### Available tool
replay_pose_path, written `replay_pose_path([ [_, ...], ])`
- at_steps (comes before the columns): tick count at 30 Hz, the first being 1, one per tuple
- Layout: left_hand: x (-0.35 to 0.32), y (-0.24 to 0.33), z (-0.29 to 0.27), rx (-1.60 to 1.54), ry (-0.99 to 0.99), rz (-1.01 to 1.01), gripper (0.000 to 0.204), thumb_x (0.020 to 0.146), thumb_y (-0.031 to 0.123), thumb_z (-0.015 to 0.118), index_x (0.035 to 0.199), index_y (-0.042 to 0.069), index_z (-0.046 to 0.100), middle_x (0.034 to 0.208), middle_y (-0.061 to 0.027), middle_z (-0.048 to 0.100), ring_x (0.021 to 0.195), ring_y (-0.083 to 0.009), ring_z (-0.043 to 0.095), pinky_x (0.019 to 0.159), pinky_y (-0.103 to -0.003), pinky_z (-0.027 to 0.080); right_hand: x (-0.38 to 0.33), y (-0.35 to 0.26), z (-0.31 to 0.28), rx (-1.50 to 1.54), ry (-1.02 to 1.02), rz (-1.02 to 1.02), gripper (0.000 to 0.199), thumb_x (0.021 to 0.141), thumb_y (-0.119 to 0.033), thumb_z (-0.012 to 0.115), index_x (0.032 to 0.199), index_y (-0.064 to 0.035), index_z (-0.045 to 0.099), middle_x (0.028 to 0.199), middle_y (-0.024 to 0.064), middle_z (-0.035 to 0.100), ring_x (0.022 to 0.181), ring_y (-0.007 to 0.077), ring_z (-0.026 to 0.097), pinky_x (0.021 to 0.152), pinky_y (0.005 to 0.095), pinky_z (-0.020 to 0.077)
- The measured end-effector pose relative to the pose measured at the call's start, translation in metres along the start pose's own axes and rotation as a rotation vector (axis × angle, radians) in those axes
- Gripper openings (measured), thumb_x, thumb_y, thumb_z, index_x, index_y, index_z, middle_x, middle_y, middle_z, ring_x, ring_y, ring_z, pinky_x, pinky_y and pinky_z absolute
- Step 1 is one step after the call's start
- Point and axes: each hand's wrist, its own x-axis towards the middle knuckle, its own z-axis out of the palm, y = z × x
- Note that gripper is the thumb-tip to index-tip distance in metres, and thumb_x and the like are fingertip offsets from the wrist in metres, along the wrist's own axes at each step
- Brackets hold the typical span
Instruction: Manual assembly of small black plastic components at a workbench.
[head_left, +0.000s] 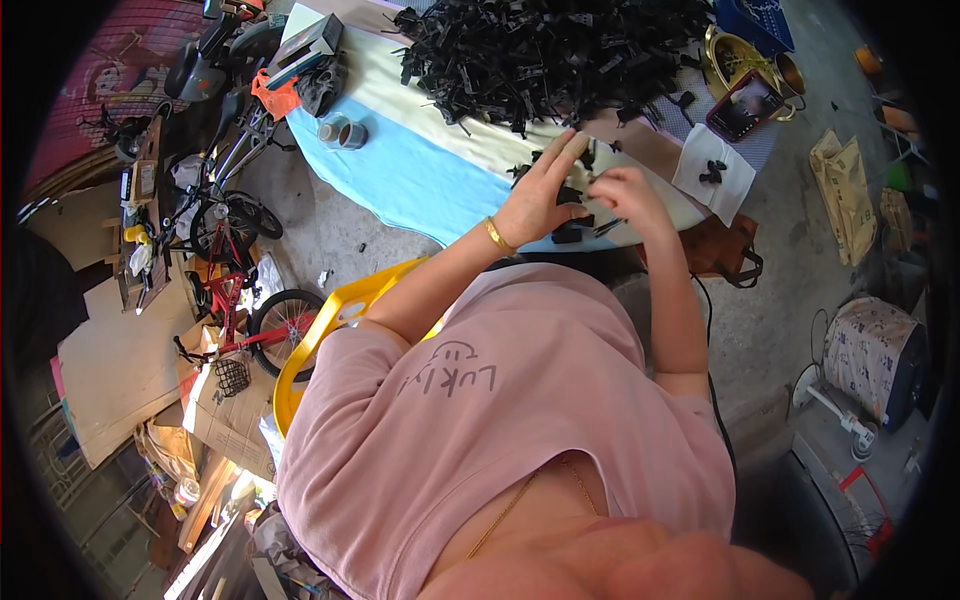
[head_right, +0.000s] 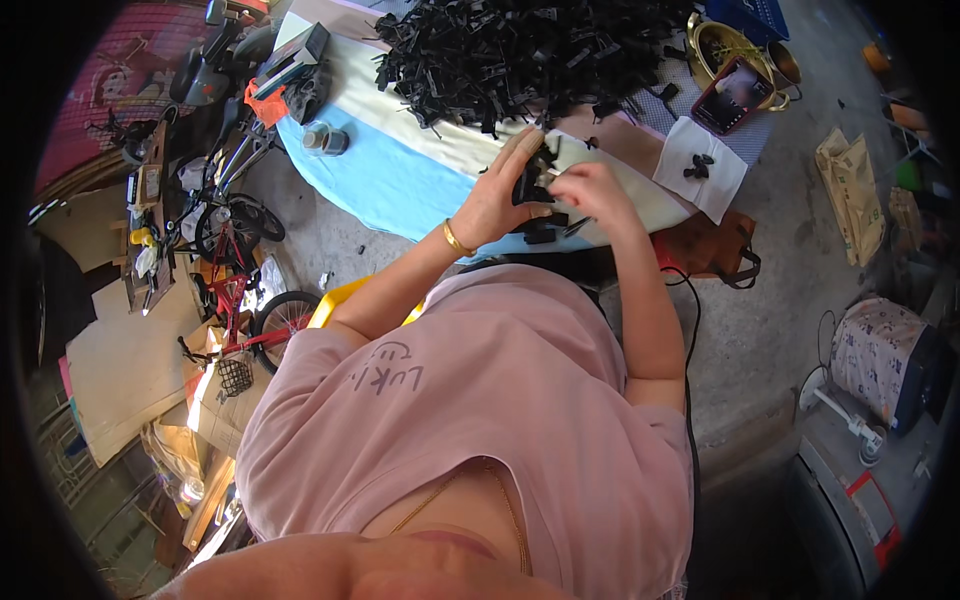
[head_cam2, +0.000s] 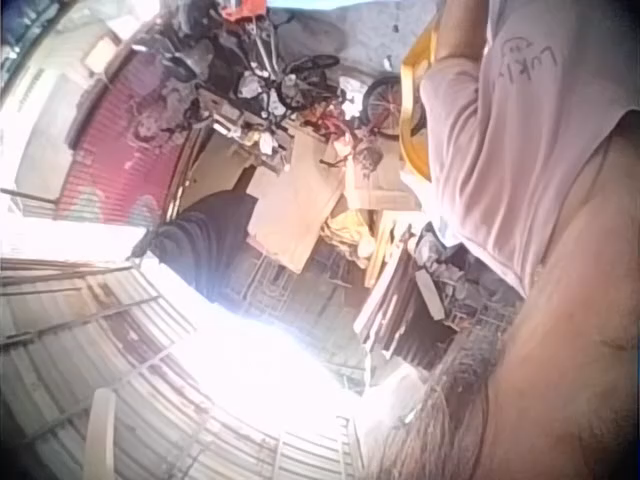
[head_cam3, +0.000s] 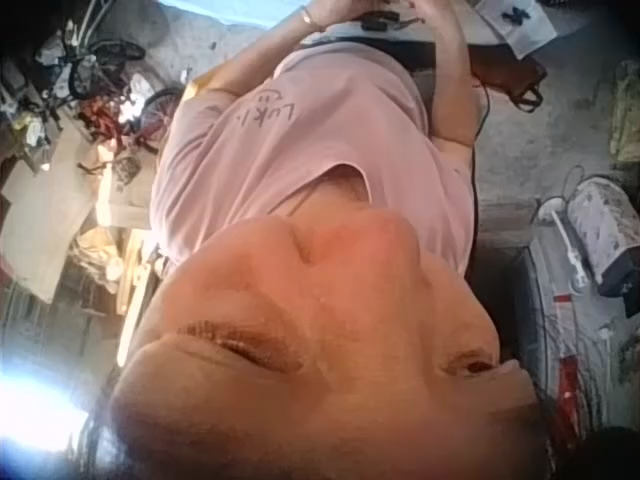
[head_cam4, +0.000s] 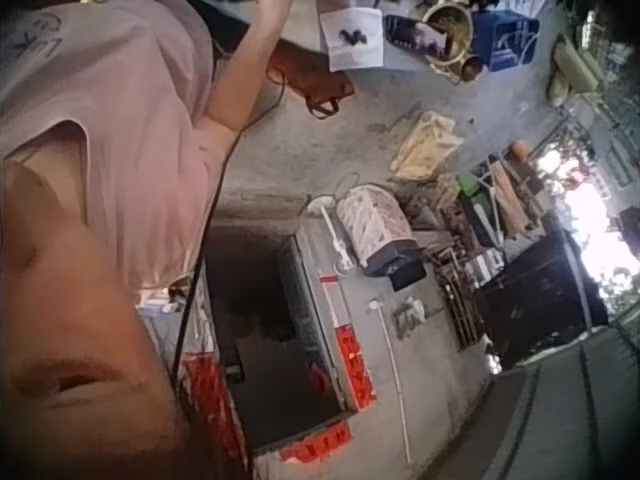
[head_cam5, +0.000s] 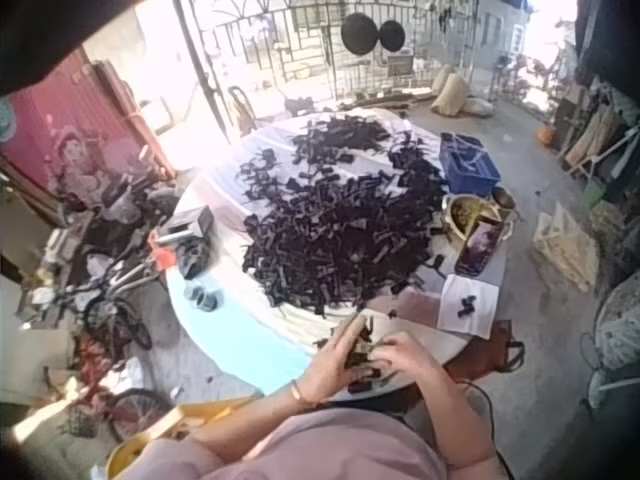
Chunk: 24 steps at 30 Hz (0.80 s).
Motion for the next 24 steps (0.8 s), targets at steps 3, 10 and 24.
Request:
replay_pose_path([
  [3,0.008,0.003,-0.007,-0.181,-0.074,-0.022,0.077,0.06,0.001,0.075,0.128,0.005,0.038,0.122,-0.0162,0.046,0.11,-0.0291,0.048,0.091,-0.033,0.042,-0.014,-0.001,0.006,0.242,-0.156,0.127,0.021,0.077,-0.016,0.06,0.062,-0.0067,0.049,0.053,-0.0056,0.039,0.044,0.0028,0.031,0.04,0.0197,0.0207],
  [10,0.003,0.012,-0.005,-0.817,0.012,-0.172,0.044,0.079,-0.005,0.057,0.121,0.0,0.045,0.106,-0.0103,0.057,0.091,-0.0127,0.057,0.078,-0.025,0.047,-0.047,-0.02,0.013,0.392,0.033,-0.266,0.02,0.089,-0.02,0.051,0.076,-0.0051,0.054,0.059,-0.0051,0.043,0.05,0.0003,0.033,0.043,0.0177,0.0215],
  [24,-0.014,0.02,-0.016,-0.502,0.109,-0.168,0.026,0.078,-0.004,0.06,0.103,-0.001,0.052,0.098,-0.0083,0.06,0.089,-0.0128,0.058,0.078,-0.024,0.049,-0.055,-0.035,0.025,0.076,-0.008,-0.359,0.017,0.088,-0.012,0.049,0.075,-0.0036,0.056,0.06,-0.0055,0.048,0.051,0.0011,0.037,0.046,0.017,0.0278],
])
